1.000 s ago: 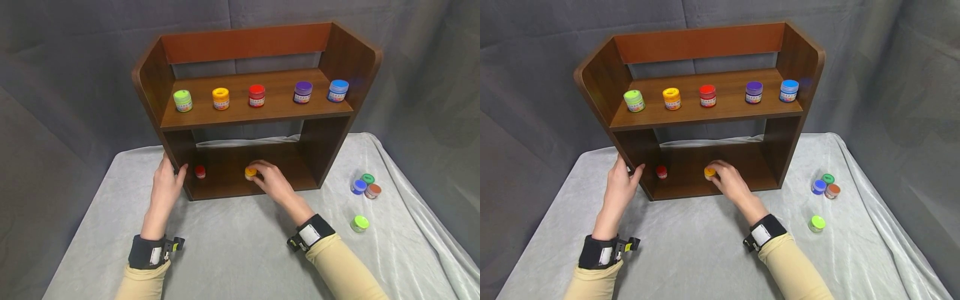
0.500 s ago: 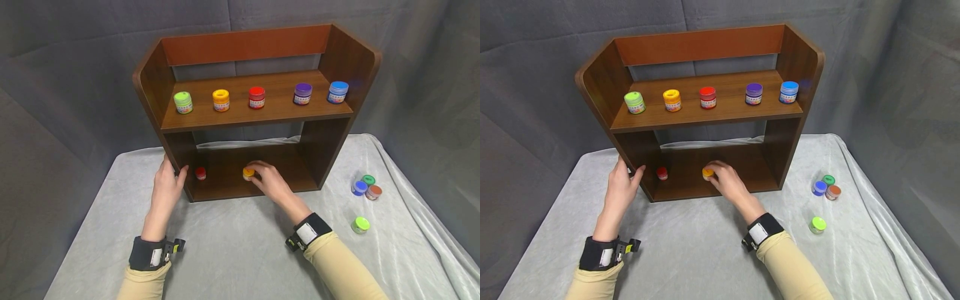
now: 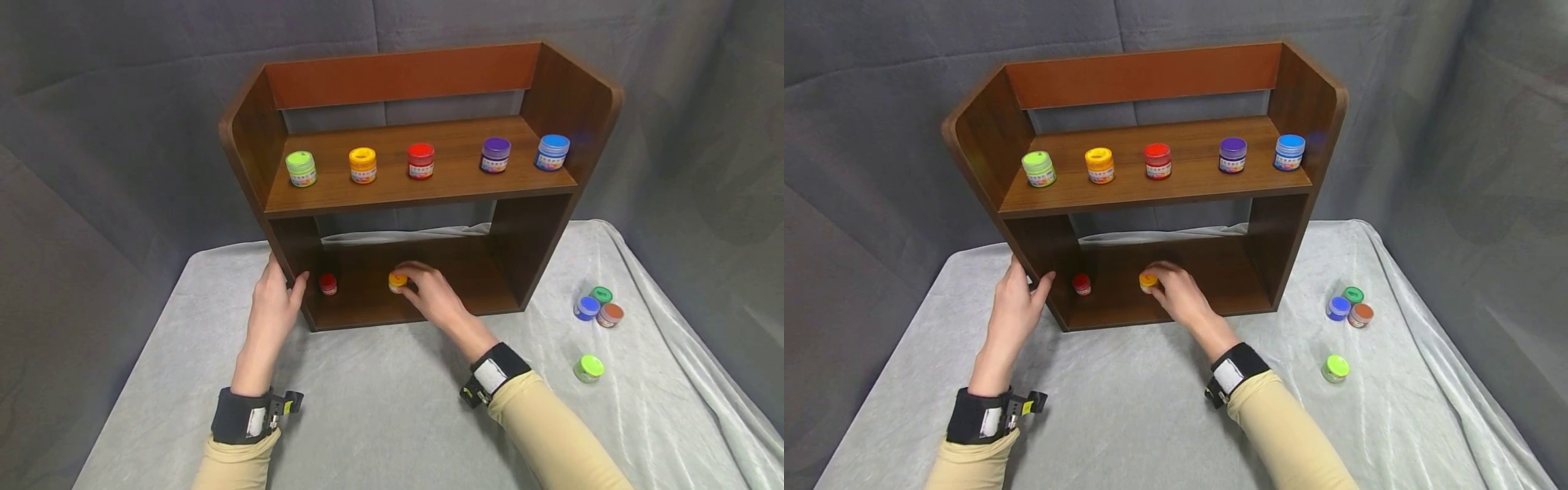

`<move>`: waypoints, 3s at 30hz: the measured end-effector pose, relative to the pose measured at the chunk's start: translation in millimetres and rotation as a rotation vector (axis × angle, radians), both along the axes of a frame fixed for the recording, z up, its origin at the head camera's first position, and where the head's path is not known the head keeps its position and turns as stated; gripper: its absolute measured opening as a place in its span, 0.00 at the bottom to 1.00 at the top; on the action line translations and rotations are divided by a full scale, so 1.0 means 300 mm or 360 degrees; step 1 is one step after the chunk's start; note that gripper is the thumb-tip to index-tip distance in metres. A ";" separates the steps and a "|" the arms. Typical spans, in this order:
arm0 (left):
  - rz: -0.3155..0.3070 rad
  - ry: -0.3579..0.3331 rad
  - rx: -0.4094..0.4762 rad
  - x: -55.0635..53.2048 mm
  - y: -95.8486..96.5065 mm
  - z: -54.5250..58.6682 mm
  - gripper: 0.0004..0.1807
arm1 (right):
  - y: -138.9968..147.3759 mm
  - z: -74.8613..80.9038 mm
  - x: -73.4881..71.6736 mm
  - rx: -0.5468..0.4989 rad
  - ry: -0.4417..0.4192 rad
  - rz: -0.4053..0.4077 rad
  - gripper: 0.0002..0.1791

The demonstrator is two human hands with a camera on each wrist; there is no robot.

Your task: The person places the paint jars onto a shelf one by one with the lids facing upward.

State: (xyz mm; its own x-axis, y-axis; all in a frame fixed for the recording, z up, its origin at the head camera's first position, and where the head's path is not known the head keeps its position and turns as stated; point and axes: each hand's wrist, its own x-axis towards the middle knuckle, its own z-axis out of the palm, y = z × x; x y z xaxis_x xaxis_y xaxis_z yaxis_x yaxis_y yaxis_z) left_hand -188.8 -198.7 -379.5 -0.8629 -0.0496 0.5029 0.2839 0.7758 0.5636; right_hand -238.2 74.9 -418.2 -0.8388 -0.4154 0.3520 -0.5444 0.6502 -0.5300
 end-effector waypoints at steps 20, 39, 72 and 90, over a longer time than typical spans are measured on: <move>-0.0018 0.0008 -0.0008 0.001 -0.008 0.003 0.25 | -0.099 -0.027 -0.045 -0.0005 -0.0018 0.0000 0.16; -0.0032 -0.0022 -0.0043 0.003 -0.012 0.004 0.27 | -0.179 -0.057 -0.083 -0.0026 -0.0053 0.0000 0.16; -0.0018 -0.0071 -0.0001 0.010 -0.010 0.012 0.27 | -0.219 -0.099 -0.115 -0.0010 -0.0081 0.0016 0.13; -0.0015 -0.0032 0.0001 0.009 -0.012 0.006 0.26 | -0.222 -0.106 -0.116 -0.0008 -0.0111 0.0011 0.15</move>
